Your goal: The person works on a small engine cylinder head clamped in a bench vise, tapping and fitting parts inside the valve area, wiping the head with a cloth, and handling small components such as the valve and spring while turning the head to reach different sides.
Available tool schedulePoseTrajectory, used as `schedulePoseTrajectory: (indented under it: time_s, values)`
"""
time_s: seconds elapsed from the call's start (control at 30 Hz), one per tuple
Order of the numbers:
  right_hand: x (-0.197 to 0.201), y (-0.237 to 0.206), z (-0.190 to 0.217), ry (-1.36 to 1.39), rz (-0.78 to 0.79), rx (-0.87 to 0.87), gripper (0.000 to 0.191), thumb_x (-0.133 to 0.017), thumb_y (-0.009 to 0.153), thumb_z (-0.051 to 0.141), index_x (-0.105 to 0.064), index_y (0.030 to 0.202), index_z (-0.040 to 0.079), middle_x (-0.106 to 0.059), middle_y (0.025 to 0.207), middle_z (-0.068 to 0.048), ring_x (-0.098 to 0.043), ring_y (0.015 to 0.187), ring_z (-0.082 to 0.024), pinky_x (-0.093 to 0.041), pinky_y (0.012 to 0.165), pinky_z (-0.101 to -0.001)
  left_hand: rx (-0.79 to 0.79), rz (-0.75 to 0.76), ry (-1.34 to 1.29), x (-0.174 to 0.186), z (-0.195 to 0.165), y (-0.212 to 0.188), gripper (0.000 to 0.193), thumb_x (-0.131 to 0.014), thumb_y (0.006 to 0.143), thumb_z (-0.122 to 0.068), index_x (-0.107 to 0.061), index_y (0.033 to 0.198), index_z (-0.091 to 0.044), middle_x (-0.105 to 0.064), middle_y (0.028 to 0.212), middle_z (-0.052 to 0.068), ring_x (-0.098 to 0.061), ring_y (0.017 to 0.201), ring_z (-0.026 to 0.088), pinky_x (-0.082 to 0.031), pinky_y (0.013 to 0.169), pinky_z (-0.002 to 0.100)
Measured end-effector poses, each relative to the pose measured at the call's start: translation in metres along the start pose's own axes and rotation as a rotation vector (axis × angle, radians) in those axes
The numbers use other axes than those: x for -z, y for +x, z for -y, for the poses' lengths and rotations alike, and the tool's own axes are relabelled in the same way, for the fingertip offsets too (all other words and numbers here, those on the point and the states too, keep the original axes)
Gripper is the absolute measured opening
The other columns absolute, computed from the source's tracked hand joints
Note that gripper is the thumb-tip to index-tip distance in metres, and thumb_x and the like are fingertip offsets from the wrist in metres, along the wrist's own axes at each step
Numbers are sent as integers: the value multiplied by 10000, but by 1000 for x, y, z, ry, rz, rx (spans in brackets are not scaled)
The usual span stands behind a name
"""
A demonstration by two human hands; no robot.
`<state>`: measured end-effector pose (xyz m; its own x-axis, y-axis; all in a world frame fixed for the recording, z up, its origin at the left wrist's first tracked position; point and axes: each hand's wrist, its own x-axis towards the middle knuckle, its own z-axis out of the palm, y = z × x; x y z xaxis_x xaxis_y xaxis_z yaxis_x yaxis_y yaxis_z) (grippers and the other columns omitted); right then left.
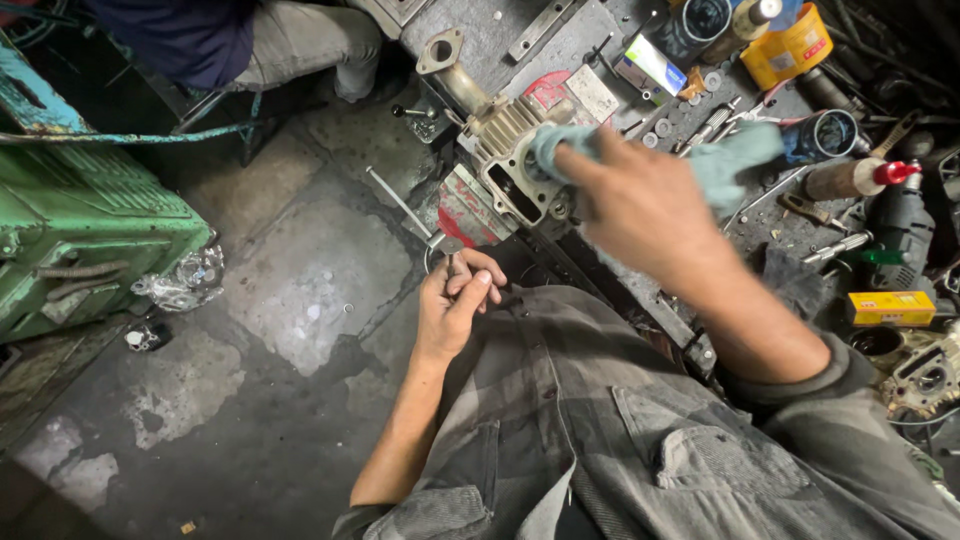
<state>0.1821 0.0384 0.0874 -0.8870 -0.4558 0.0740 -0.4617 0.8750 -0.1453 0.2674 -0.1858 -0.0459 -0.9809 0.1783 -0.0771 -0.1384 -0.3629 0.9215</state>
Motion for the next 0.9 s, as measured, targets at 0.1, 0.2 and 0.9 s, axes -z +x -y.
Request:
schedulePoseTrajectory:
  time_s: [0.1,0.2,0.9]
  values:
    - [-14,11,23,-70,243,-156,350,-602,850,147,-633,1156,-20,-686,910,-198,-699,645,-341,-521,570,-488,21,-32,4,1,1,-2,269,-587,993,-66,-439,770,-79,-698,983,146,-650,740,115,-476,603,233]
    - [-7,20,11,19,293,-167,298,-655,904,297,-674,1054,40,-682,736,-191,-666,735,-411,-520,718,-505,2,-27,28,2,1,-4,261,-588,993,-67,-455,768,-75,-699,984,150,-649,742,117,-479,605,234]
    - [-57,-44,-72,2456,-62,-492,374,-595,889,74,-624,1253,-8,-686,1066,-150,-678,878,-272,-566,770,-386,14,55,10,3,1,-3,364,-590,981,-43,-311,757,-109,-694,983,137,-626,784,126,-520,716,276]
